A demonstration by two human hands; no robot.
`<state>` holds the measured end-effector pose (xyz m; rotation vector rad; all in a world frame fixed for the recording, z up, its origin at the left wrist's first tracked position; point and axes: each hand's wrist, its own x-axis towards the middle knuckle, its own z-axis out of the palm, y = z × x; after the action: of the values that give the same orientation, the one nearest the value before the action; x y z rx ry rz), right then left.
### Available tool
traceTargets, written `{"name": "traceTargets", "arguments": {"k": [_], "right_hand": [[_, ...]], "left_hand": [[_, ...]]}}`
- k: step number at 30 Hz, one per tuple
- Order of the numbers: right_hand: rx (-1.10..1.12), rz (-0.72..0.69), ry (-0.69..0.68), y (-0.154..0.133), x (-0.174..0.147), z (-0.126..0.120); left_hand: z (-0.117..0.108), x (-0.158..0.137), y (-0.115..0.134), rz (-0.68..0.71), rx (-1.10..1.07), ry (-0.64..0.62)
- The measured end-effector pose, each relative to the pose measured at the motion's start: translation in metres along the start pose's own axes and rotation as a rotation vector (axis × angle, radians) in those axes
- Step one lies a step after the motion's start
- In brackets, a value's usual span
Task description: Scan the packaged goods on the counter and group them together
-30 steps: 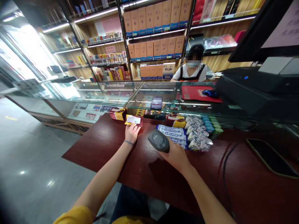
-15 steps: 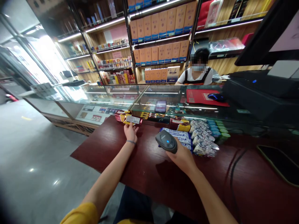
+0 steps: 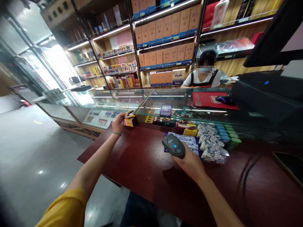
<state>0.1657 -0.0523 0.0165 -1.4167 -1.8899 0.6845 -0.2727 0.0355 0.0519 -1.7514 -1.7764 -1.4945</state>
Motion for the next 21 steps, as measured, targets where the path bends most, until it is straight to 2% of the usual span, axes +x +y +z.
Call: {"name": "traceTargets", "arguments": {"k": [3,6,13,21], "right_hand": [[-0.010,0.017,-0.005,0.003,0.000,0.000],[-0.010,0.011,0.003,0.009,0.000,0.001],[-0.047,-0.023,0.034,0.016,0.001,0.004],[-0.053,-0.064,0.064,0.017,0.000,0.004]], "left_hand": [[-0.006,0.002,-0.018,0.163,0.237,-0.186],[-0.006,0.003,-0.030,0.228,0.355,-0.296],[0.001,0.006,-0.043,0.310,0.409,-0.415],[0.008,0.013,-0.048,0.268,0.392,-0.533]]}}
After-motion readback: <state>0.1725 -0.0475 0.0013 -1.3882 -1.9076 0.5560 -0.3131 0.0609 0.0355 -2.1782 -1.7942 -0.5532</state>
